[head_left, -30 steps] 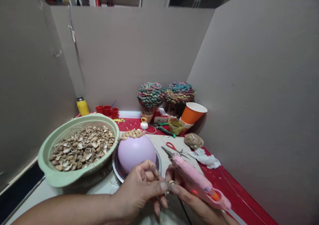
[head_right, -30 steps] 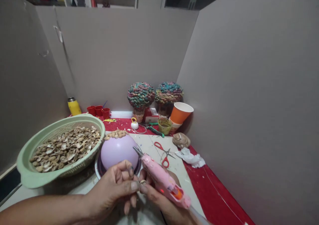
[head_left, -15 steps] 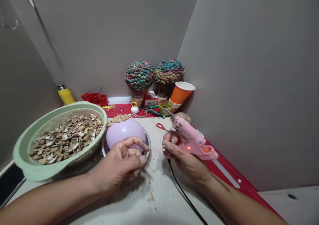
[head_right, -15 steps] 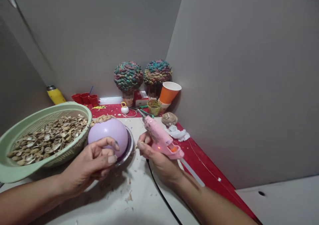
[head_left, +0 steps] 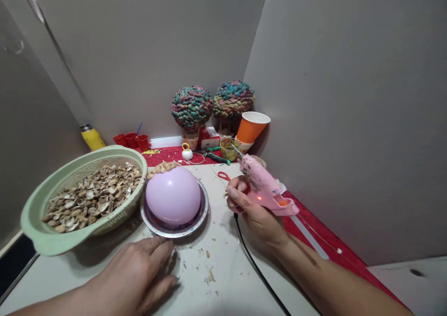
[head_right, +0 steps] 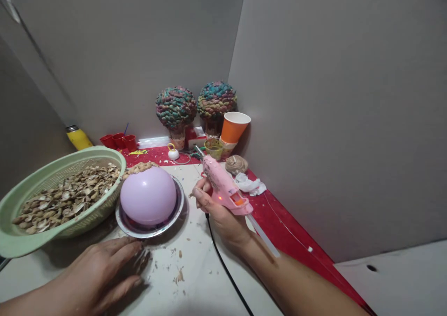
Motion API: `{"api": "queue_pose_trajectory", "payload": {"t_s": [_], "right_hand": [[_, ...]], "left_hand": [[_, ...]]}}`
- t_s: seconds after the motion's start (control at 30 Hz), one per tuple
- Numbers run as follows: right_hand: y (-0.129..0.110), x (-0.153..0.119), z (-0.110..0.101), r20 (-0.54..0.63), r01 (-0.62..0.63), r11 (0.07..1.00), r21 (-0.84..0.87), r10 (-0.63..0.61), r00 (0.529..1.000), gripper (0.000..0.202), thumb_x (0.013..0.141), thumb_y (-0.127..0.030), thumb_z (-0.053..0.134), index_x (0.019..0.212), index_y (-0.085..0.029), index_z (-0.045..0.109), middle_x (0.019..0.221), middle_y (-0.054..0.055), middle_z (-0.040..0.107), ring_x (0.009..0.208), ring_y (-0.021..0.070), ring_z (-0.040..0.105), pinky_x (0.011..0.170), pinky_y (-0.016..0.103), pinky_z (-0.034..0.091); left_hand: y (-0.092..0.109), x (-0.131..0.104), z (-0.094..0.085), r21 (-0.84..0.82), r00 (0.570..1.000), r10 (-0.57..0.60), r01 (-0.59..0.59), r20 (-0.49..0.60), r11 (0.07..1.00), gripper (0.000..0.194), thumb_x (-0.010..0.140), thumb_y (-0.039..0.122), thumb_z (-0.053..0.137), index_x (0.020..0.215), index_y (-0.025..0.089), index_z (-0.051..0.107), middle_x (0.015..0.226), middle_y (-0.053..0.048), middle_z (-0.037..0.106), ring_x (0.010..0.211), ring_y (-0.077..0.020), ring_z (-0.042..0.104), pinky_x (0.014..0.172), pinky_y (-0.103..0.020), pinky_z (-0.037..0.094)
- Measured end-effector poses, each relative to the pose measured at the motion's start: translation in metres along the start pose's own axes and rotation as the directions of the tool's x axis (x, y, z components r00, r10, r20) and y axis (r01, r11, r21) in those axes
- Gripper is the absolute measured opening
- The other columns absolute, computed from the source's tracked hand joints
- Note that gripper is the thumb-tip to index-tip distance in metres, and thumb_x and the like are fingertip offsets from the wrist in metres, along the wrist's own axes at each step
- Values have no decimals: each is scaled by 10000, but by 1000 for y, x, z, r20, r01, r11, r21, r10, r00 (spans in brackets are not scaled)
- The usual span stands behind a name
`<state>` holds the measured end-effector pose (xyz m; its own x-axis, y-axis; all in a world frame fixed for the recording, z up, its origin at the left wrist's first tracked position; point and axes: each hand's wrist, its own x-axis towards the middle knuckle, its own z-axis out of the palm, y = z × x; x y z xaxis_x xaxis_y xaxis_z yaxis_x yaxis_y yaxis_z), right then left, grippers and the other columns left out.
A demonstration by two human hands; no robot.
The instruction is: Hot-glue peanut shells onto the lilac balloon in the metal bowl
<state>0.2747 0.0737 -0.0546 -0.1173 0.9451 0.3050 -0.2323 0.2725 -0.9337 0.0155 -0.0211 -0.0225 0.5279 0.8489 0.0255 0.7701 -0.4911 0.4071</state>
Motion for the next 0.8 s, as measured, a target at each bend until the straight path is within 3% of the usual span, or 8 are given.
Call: {"api": "queue_pose_trajectory", "payload": {"t_s": [0.1, 0.23, 0.33, 0.4, 0.57, 0.7, 0.8], "right_hand": [[0, -1, 2, 9, 9, 1000, -8, -9, 1000, 291, 871, -438, 675, 722, -227, 541, 677, -44, 461, 554, 115, 377, 522, 276, 288], [-1, -3, 4, 16, 13, 999, -33, -12, 1000, 309, 868, -464, 665, 715, -229, 536, 673, -41, 466, 554, 123, 373, 530, 284, 298], [-2, -4, 4, 21, 21, 998, -52, -20, 1000, 302, 867, -472, 664, 728, -230, 548, 688, -32, 479, 574, 132, 390, 539, 286, 307], [-4, -5, 3, 43, 34, 998, -62, -31, 999, 273, 888, -447, 649, 749, -234, 550, 702, -32, 482, 592, 133, 404, 553, 286, 314], [-2, -5, 1, 57, 11, 993, -117, -4, 998, 227, 925, -420, 612, 809, -235, 550, 695, -27, 481, 613, 139, 430, 562, 292, 319], [5, -5, 1, 38, -6, 996, -91, 9, 999, 245, 916, -429, 623, 799, -229, 544, 697, -26, 468, 608, 137, 415, 542, 290, 298], [10, -4, 1, 38, -33, 997, -64, 36, 999, 241, 924, -416, 620, 794, -234, 533, 680, -41, 433, 598, 126, 379, 541, 284, 282]], "left_hand": [[-5, -2, 16, 199, 992, -60, 36, 115, 979, 362, 837, 252, 602, 1187, 157, 606, 1067, -167, 695, 914, -310, 670, 788, -418, 556], [-8, 3, 27, 208, 993, -41, 17, 111, 978, 264, 852, 202, 582, 1113, 169, 610, 1109, -157, 661, 987, -321, 628, 855, -469, 526], [-14, 8, 34, 130, 998, -8, 0, 59, 991, 123, 886, 154, 529, 947, 183, 631, 1038, -124, 660, 950, -287, 610, 831, -421, 507], [-18, 10, 39, 85, 999, 5, -8, 37, 996, 169, 919, 133, 470, 881, 187, 626, 967, -101, 659, 881, -246, 609, 769, -353, 500], [-25, 9, 43, 31, 999, 46, -46, 2, 998, 213, 938, 128, 418, 834, 193, 591, 871, -69, 654, 783, -181, 597, 686, -262, 471], [-30, 5, 43, -49, 997, 65, -67, -41, 997, 156, 904, 122, 444, 847, 203, 564, 915, -79, 641, 812, -182, 599, 688, -252, 469], [-35, 4, 45, -17, 995, 88, -89, -46, 996, 134, 869, 105, 454, 848, 200, 547, 946, -102, 639, 821, -194, 604, 684, -262, 470]]}}
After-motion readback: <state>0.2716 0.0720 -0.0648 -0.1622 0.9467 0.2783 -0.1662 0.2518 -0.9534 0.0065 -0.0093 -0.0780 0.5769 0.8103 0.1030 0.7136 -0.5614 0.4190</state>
